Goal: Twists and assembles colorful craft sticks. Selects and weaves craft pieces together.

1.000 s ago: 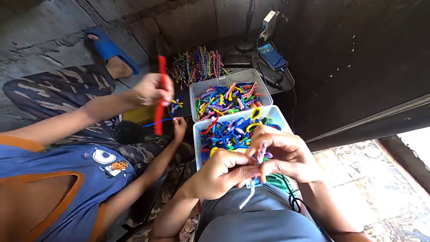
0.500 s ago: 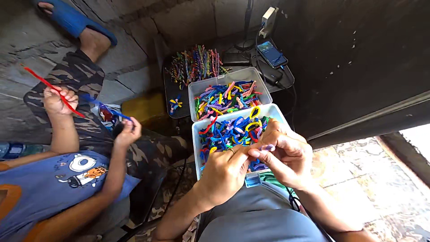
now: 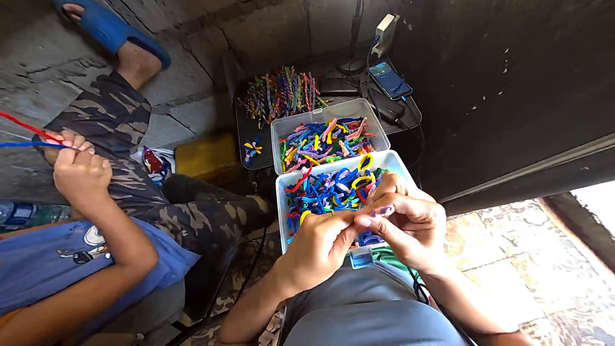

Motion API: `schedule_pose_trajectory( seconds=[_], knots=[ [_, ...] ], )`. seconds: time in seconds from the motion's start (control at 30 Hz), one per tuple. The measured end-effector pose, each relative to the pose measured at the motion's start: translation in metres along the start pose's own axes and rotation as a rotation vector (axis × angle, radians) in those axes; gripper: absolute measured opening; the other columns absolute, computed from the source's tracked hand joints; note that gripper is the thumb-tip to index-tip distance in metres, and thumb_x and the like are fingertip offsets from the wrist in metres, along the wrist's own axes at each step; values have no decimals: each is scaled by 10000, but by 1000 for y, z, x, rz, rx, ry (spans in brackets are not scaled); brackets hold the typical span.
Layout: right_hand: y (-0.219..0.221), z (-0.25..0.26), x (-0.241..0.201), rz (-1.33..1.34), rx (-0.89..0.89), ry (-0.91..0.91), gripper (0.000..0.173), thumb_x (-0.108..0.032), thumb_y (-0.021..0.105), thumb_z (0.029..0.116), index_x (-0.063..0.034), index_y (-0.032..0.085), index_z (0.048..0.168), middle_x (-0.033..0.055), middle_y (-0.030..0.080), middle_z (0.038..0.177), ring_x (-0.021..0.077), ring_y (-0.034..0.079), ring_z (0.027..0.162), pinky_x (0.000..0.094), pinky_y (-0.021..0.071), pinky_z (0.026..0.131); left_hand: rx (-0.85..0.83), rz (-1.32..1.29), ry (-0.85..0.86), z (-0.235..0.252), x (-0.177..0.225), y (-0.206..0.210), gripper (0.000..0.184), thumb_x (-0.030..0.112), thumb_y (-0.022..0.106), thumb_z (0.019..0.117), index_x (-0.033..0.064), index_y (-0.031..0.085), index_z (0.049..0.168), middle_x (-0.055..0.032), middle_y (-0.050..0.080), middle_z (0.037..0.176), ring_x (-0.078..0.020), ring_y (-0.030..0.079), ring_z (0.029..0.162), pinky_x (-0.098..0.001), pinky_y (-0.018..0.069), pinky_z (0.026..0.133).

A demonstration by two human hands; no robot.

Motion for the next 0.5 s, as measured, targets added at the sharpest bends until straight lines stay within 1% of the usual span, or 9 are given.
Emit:
schedule_pose_trajectory(
  seconds=[0.07,0.1,0.17,0.23,0.27,0.3,0.37,0.43,0.5],
  knots=[
    [5,-2,1,-109,64,-18,175,-192,669,982,-99,629,839,-64,578,816,-53,558,824,98,468,737,105,340,77,-1,2,7,251,104,546,1034,-56,700,918,-142,685,737,-103,641,660,-181,490,635],
    [7,-2,0,-117,74,-10,174,-202,660,992,-105,623,852,-68,578,821,-58,559,820,94,470,734,113,333,79,-1,2,8,257,104,542,1037,-57,690,902,-138,671,725,-96,628,651,-175,480,627],
    [6,0,-1,-42,29,77,158,-222,645,1005,-130,625,877,-87,588,847,-70,571,808,94,499,729,39,7,-31,1,0,3,272,92,528,1048,-72,673,887,-55,612,694,12,548,634,-108,448,620],
    [0,6,2,167,-100,229,144,-241,624,1018,-173,624,891,-117,592,883,-73,583,797,106,529,725,-104,-467,-224,5,-4,-5,240,92,499,1056,14,679,918,128,532,679,129,428,597,-60,351,547],
    [-4,8,8,302,-175,281,132,-270,615,1025,-189,647,926,-124,611,917,-62,601,829,120,538,743,-178,-695,-320,7,-7,-8,235,107,488,1061,75,684,937,185,516,666,154,401,565,-47,318,505],
    [-6,9,14,435,-247,301,132,-292,607,1030,-190,676,983,-116,623,980,-41,608,899,141,535,785,-239,-906,-400,9,-9,-10,235,128,494,1062,114,696,944,204,535,659,160,404,539,-44,310,476],
    [-6,11,22,603,-307,292,156,-289,632,1019,-177,733,1058,-101,657,1081,-25,623,990,152,545,840,-329,-1199,-493,12,-14,-12,204,170,534,1058,143,717,973,186,614,700,156,448,528,-41,344,462],
    [-3,10,22,672,-252,296,112,-220,679,986,-164,775,999,-95,683,1033,-23,630,959,149,538,829,-369,-1284,-531,13,-14,-11,197,174,566,1040,137,742,960,179,624,684,151,468,522,-44,357,460],
    [-3,8,20,607,-133,317,76,-178,727,941,-171,779,886,-94,679,934,-25,635,861,139,544,754,-329,-1186,-519,12,-13,-8,218,151,533,1051,116,728,959,188,574,649,146,439,513,-50,338,458]
  ],
)
Point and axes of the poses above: each hand's wrist, its own z-axis towards the middle knuckle, its own y-axis out of the palm, x = y × z, the point moved 1 cm from there along z, towards the middle knuckle
